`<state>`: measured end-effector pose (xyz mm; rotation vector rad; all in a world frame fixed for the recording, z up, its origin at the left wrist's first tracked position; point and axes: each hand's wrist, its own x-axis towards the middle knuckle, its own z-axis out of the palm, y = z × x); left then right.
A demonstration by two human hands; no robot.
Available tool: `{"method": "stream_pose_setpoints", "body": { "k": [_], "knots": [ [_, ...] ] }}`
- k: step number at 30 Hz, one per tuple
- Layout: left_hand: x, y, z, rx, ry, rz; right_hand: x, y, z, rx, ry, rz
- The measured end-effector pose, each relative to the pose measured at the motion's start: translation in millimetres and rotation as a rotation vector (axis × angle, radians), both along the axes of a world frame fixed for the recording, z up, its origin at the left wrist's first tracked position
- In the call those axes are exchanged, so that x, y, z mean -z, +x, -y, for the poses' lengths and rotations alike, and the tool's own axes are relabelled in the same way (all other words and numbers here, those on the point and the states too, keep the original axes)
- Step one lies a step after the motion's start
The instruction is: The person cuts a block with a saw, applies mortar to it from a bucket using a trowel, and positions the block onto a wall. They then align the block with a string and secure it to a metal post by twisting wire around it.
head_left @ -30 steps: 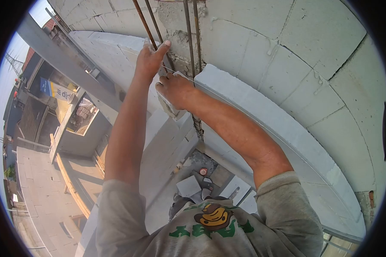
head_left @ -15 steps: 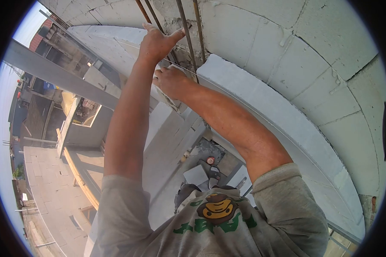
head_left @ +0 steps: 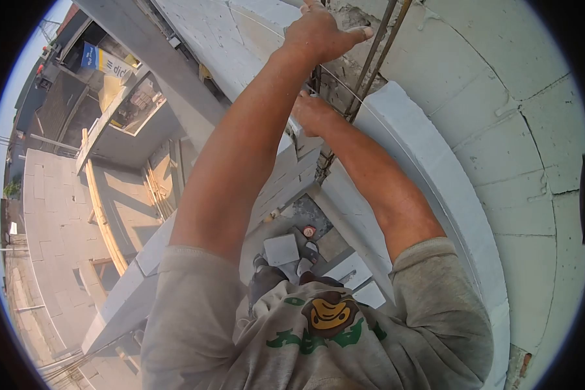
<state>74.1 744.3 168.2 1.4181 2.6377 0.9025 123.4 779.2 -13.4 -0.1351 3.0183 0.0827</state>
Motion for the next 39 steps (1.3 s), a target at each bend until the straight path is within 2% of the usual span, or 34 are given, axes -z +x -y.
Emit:
{"method": "stream_pose_setpoints", "body": {
  "k": [4,7,10,14,16,17,19,20,22,24,26,28,30,31,33,34,36,39],
  "knots": [
    [-1.3,-2.3,1.9,0.020,-0.074,0.030,-13.8,11.3,3.3,0.077,-0.113,0.043],
    [4.8,-2.6,3.0,0.022,-0.038,-0.046,-13.0,4.3,8.4,0.074,-0.096,0.131],
    [2.0,-5.1,4.8,0.023,-0.095,-0.004,-19.1,1.1,13.0,0.067,-0.072,0.156],
    [38.9,-24.7,-16.9,-0.012,0.028,-0.174,-13.7,1.5,15.5,0.034,-0.035,0.126],
    [27.7,-16.5,-1.3,-0.020,0.050,-0.012,-1.8,0.0,17.3,-0.022,0.018,0.029],
    [23.1,-12.0,5.7,-0.004,0.048,-0.013,2.9,-0.2,15.9,-0.006,0.015,0.028],
    [19.4,-10.4,17.7,0.154,0.195,0.125,9.0,-0.2,14.4,-0.037,0.010,-0.010],
    [22.8,-15.6,21.6,0.167,0.190,0.124,11.2,0.0,14.0,-0.036,0.011,-0.030],
    [42.1,-28.2,29.7,0.088,0.185,0.163,11.9,-1.2,14.5,-0.025,0.009,-0.034],
    [73.6,-27.2,45.4,0.030,0.412,0.194,13.3,-1.2,14.0,-0.012,0.006,-0.041],
    [106.8,-28.1,63.3,0.019,0.627,0.396,17.6,0.8,14.3,-0.004,-0.016,-0.101],
    [130.8,-13.5,87.8,-0.078,0.703,0.563,19.5,-1.1,14.3,0.000,-0.014,-0.093],
    [160.0,-9.9,111.4,-0.173,0.446,0.432,24.6,-2.8,11.7,0.000,-0.008,-0.084],
    [168.1,-9.1,119.9,-0.168,0.442,0.430,30.0,-4.8,9.2,-0.008,-0.047,-0.092],
    [184.4,-9.4,133.8,-0.160,0.129,0.457,33.1,-5.4,8.3,-0.019,-0.091,-0.097],
    [193.5,-10.2,136.9,-0.144,0.084,0.420,28.0,-2.4,9.0,-0.007,-0.112,-0.084],
    [223.4,-16.3,140.2,-0.138,0.135,0.442,25.6,3.5,13.0,0.011,-0.132,-0.067],
    [240.0,-19.2,141.2,-0.139,0.220,0.432,29.5,8.0,13.4,0.027,-0.130,-0.133]
  ]
}}
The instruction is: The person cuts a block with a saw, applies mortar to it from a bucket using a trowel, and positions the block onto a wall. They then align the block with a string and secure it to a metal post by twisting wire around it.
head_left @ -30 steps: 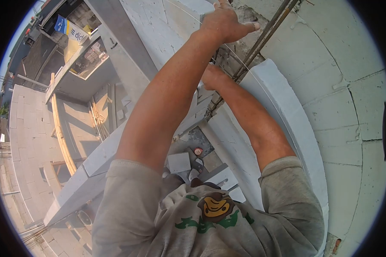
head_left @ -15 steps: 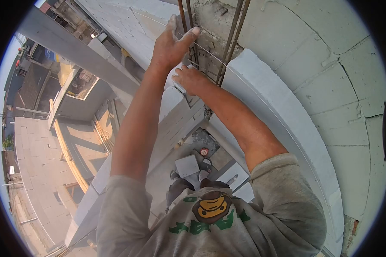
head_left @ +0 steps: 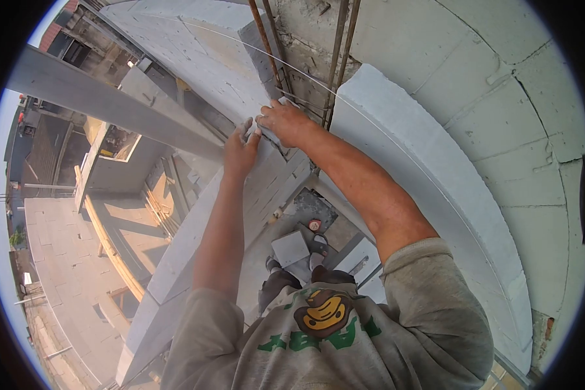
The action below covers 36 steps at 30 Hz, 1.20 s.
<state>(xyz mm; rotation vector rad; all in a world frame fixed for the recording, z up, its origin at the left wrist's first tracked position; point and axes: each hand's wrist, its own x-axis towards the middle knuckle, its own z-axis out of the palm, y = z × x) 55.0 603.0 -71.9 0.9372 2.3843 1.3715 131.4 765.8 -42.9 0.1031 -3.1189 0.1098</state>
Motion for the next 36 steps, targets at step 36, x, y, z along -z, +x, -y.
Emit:
{"method": "stream_pose_setpoints", "body": {
  "k": [36],
  "knots": [
    [-18.9,-2.6,-32.0,-0.060,-0.481,-0.401,38.5,39.1,-1.6,0.916,-0.940,-0.206]
  ]
}}
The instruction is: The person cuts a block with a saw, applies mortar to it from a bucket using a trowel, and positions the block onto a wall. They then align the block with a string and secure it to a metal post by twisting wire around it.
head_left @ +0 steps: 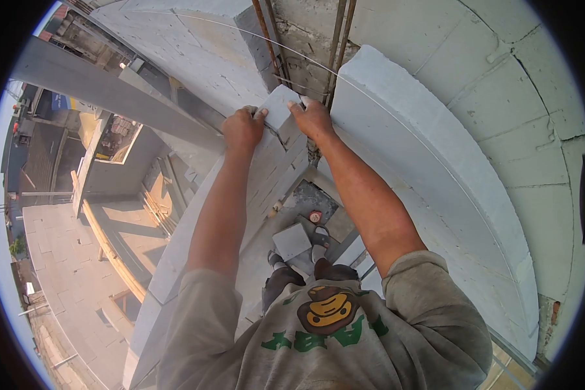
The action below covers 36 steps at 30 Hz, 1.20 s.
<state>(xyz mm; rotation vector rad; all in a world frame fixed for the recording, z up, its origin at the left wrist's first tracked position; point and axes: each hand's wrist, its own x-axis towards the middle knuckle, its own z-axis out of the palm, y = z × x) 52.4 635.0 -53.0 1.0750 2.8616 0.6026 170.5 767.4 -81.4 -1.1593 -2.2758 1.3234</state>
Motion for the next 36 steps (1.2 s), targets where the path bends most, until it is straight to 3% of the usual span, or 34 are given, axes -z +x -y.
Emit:
{"method": "stream_pose_setpoints", "body": {
  "k": [4,12,36],
  "knots": [
    [-3.1,-2.6,-1.0,-0.012,-0.090,0.052,18.1,-5.4,-1.1,0.031,0.090,-0.050],
    [-0.3,-9.3,1.3,0.009,0.007,0.147,15.5,-8.3,1.9,0.125,0.065,-0.042],
    [-5.0,-17.2,2.5,0.014,0.042,0.262,24.8,-10.3,0.0,0.108,0.136,-0.078]
  ]
}}
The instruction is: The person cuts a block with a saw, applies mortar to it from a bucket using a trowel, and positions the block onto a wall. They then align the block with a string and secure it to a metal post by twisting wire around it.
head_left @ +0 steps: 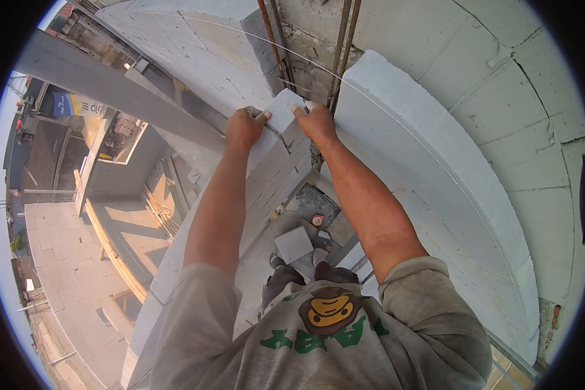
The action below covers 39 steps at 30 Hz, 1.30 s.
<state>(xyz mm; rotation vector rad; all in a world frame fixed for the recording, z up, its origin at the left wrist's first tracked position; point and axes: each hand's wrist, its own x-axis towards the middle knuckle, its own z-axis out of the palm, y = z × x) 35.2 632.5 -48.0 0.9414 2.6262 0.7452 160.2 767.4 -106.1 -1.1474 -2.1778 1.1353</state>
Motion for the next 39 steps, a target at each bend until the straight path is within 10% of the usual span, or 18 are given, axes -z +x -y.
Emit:
{"method": "stream_pose_setpoints", "body": {
  "k": [39],
  "knots": [
    [-3.4,8.5,1.4,-0.055,-0.032,0.023,-14.4,5.7,-3.3,-0.101,-0.085,0.010]
  ]
}}
